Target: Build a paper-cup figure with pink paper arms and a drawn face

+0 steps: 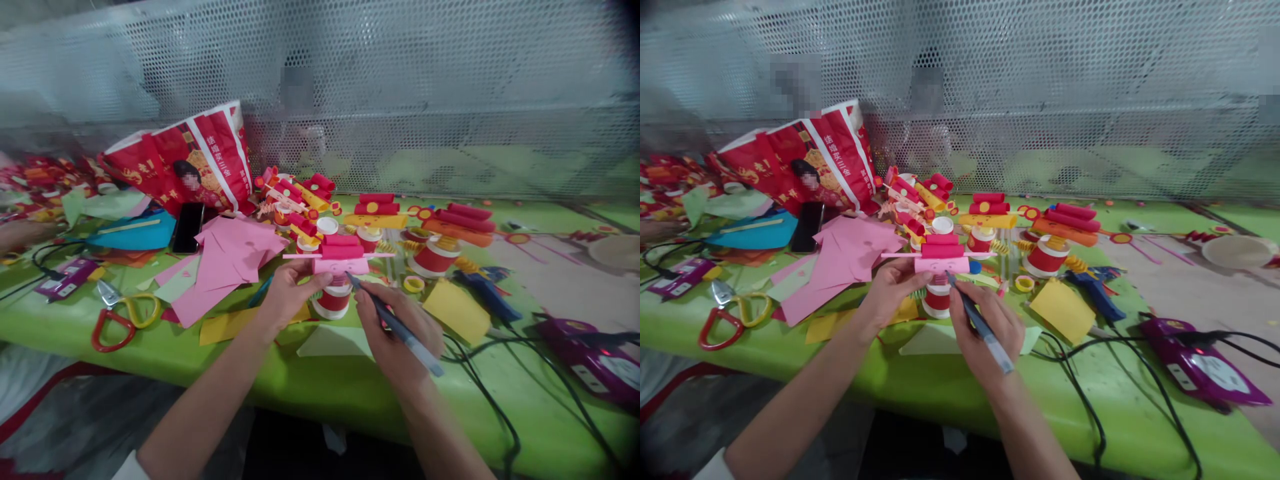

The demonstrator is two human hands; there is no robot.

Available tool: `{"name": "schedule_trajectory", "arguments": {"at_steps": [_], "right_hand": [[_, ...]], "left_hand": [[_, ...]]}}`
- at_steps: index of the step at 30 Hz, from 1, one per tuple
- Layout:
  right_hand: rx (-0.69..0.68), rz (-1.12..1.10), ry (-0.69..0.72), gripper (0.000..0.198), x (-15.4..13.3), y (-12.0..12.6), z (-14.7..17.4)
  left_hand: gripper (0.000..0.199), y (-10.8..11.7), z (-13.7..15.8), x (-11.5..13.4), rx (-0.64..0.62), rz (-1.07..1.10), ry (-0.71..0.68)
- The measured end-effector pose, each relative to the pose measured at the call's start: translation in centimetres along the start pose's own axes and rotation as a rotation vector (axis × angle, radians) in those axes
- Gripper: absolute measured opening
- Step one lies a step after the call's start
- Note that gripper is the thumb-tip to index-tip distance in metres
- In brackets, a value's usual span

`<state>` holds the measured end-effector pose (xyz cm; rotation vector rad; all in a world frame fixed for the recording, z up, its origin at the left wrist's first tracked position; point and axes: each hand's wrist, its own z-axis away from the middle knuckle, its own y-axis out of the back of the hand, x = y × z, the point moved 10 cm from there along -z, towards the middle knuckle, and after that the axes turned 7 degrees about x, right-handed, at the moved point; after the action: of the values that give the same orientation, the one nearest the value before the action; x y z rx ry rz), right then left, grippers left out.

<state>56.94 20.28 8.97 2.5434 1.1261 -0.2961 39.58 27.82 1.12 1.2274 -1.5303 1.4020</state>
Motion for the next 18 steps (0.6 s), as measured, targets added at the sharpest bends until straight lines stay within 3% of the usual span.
{"name": "schedule_trajectory", "arguments": {"at_steps": [18], "right_hand": [[0.007,0.025,-0.011,0.012,0.16,0.11,0.03]], "left_hand": [[0.035,-0.03,0.08,0.25,0.003,0.009,-0.019]]}}
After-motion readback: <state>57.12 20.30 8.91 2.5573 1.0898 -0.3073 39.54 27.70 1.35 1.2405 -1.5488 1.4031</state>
